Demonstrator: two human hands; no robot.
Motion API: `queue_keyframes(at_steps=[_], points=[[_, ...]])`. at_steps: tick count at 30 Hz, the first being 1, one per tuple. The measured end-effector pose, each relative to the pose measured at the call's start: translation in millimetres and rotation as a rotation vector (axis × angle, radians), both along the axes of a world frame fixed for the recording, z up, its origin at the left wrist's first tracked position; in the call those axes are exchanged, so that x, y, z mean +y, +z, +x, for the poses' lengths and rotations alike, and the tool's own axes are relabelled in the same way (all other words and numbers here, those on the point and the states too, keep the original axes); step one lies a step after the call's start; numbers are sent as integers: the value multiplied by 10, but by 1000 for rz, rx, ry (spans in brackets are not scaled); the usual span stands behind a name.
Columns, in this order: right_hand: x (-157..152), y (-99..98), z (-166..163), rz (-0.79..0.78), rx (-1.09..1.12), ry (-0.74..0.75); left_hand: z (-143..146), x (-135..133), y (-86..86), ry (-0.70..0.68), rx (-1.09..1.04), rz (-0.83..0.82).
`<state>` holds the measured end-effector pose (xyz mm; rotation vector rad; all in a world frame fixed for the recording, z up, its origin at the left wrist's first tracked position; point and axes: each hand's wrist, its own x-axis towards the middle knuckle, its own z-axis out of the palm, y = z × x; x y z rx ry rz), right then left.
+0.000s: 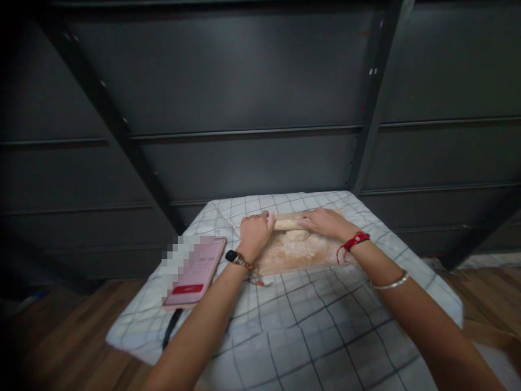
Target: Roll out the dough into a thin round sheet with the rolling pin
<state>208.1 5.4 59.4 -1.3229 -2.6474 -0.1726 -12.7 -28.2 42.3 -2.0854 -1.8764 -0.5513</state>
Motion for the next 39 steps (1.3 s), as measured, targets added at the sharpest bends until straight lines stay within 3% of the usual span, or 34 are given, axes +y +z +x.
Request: queue_keyframes(at_steps=[5,9,13,21,25,28,30,33,35,37,39], points=[[-38,-137,-49,47,-93,-151,2,26,-38,-24,45,-110],[-33,50,-52,104,-176,-159,-9,29,-27,18,-40,-157],[-3,199,-48,236,-146,-207,10,2,36,55,-77,-55],[-18,-162,-29,133,-315,-60,38,30,-73,-39,97,-162],[-20,99,-84,159,-329,-113,15,7,-51,-16,24,-218],[-34,403,-120,270,-216,-234,8,-8,163,74,-60,-106],[-44,489,-98,343,-167,-299,24,2,314,103,-66,1],[-45,306,-4,311,-247,-249,82,47,335,-3,40,-29],[-38,60,60,214,-361,-195,123,81,197,-139,159,-137],[-32,-123,95,171,-404,-162,146,103,43,-179,206,-200],[-23,-122,97,147,-451,-132,144,113,-4,-181,226,-245]])
